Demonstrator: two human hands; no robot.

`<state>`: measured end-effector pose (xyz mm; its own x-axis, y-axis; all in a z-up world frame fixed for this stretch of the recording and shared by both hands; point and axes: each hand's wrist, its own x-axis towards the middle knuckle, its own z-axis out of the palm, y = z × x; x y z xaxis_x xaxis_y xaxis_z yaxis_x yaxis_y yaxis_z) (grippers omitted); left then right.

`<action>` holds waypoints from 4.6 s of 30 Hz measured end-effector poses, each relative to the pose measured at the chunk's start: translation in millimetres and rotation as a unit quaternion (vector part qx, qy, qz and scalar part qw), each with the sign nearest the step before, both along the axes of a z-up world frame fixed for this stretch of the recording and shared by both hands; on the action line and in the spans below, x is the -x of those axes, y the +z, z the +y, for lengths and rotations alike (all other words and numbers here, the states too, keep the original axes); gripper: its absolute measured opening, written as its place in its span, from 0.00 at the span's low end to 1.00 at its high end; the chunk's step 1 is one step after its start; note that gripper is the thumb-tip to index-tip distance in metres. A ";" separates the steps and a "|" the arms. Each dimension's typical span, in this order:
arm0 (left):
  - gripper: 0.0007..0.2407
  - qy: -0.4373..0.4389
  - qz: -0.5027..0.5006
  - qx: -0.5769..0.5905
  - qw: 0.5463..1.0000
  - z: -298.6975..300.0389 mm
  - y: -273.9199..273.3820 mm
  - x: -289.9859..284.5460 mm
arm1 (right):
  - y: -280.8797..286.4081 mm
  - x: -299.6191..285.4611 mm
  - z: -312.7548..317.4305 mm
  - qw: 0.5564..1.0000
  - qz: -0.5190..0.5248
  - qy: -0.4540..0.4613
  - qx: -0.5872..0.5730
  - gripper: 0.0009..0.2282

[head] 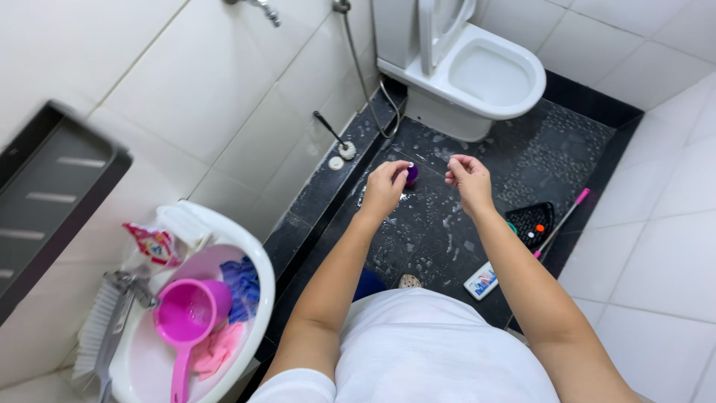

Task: The person cleans a toilet by first pouring purple cleaning liquid from a bottle into the bowl. They then scrub the inside of the toilet bowl with a toilet brush while holding a pink scoop. After scrubbing, the person flushes the toilet and washes their hands at the sink.

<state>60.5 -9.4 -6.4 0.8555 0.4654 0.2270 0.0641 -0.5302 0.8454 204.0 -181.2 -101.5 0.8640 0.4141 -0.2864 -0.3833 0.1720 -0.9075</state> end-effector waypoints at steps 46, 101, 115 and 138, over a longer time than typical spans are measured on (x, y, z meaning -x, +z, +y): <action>0.15 0.014 0.051 0.143 0.988 303.6 -87.8 -585.7 | -19.8 -512.2 335.7 0.975 0.156 0.011 -0.159 0.20; 0.27 -0.062 0.489 -0.266 0.828 391.0 -118.5 -826.8 | -82.1 -645.8 503.7 0.953 0.195 -0.085 -0.217 0.31; 0.21 0.029 0.272 -0.134 0.952 359.6 -131.6 -735.2 | -99.2 -587.1 464.2 0.932 0.199 -0.029 -0.300 0.32; 0.12 -0.042 0.065 0.253 0.964 215.1 -138.3 -474.3 | -76.2 -389.3 252.6 0.958 0.195 0.038 -0.206 0.23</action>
<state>534.8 205.8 -144.6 0.9009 0.4164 -0.1225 0.1614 -0.0593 0.9851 593.3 71.4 -177.7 0.6870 0.6192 -0.3802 -0.7056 0.4434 -0.5528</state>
